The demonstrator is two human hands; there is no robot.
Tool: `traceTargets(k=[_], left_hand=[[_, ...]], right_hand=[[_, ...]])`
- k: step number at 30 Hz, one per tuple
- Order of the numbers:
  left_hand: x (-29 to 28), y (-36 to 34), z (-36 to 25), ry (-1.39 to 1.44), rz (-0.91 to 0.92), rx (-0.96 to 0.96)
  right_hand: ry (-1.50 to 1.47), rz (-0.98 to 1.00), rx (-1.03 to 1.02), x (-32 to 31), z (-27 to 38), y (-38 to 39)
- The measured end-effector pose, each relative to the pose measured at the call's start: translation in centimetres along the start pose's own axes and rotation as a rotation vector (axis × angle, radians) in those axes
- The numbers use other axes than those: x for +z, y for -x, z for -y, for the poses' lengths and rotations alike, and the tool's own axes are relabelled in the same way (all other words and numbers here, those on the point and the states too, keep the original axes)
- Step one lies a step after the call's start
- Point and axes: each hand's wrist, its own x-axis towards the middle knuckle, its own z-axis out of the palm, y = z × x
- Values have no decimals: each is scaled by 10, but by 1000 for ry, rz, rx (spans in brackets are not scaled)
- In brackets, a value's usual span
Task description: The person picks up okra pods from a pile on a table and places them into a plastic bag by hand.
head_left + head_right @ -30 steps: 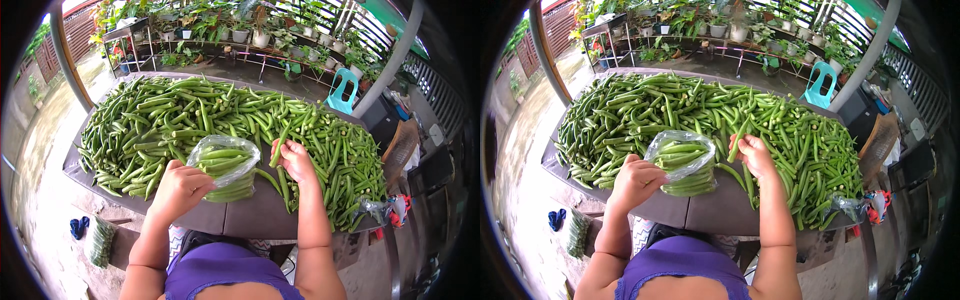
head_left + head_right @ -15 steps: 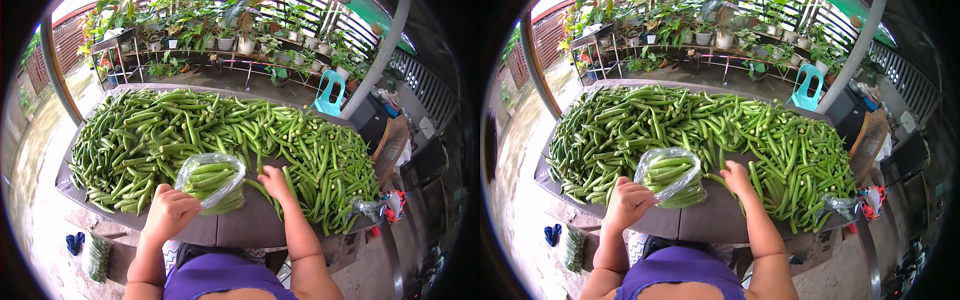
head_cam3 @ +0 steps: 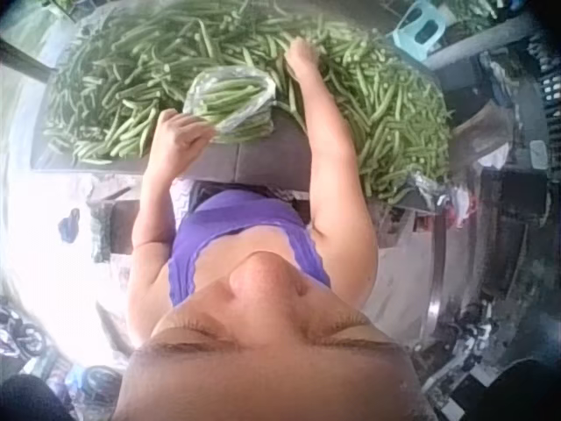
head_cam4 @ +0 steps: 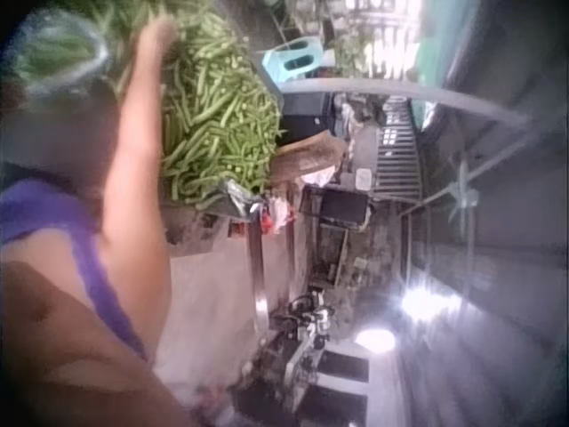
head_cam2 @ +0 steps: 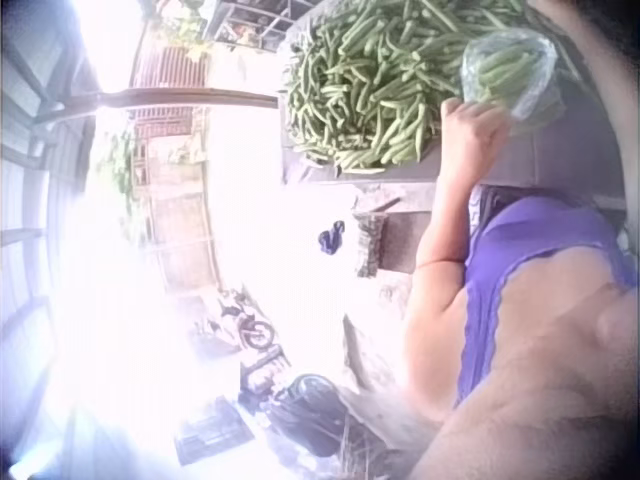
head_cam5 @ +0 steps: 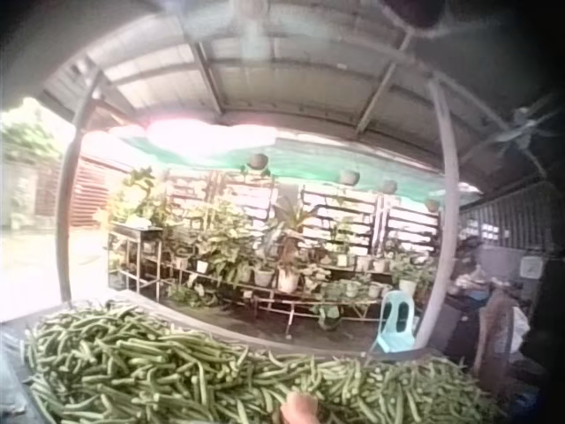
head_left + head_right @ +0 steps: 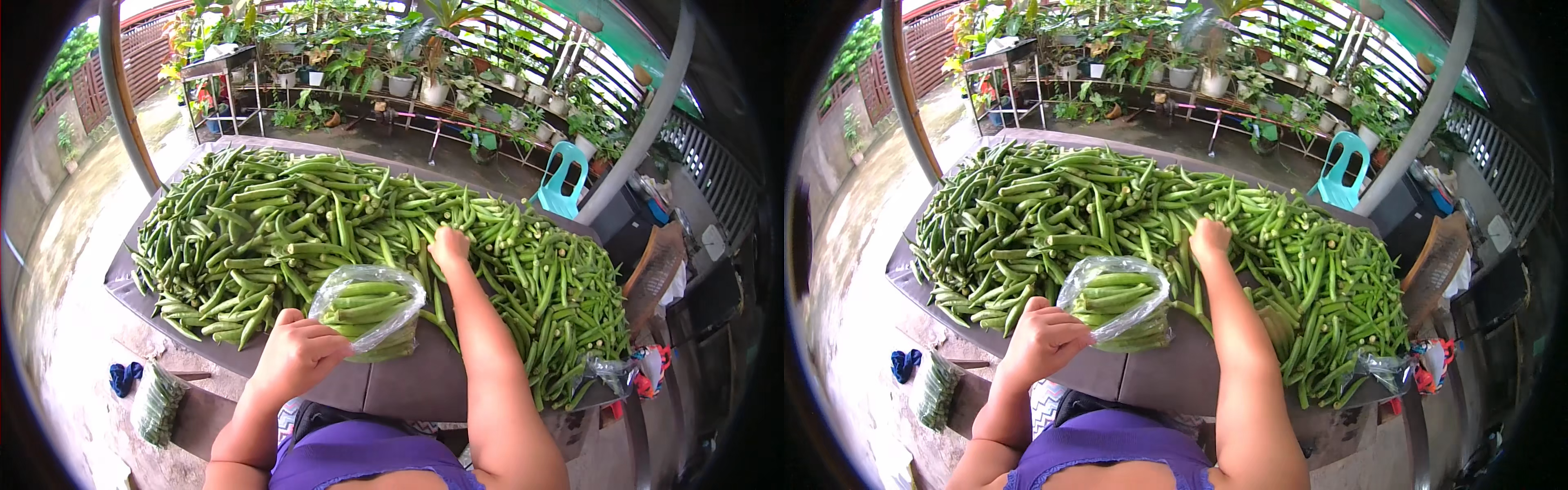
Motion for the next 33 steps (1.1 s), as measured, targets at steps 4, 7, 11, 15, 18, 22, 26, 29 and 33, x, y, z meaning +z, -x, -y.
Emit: traceTargets(k=[4, 7, 11, 15, 18, 22, 26, 29, 33], left_hand=[[-5, 16, 6, -7, 14, -43], [4, -1, 4, 42, 31, 17], [-1, 9, 8, 36, 37, -8], [6, 7, 12, 59, 12, 6], [5, 7, 11, 55, 29, -8], [3, 12, 12, 55, 40, -33], [1, 13, 10, 50, 37, -18], [5, 10, 10, 65, 30, -18], [-1, 14, 7, 32, 13, -27]], right_hand=[[90, 348, 78, -2, -16, 17], [239, 553, -216, 22, -104, 20], [-399, 452, 2, -35, -69, 67], [-734, 382, 83, -38, -76, 85], [-713, 449, 69, -34, -90, 85], [-315, 536, -29, -49, -60, 83], [-596, -99, -71, -27, -19, 28], [-395, -215, -102, 9, -4, -13], [-367, -11, 42, 12, 10, -15]])
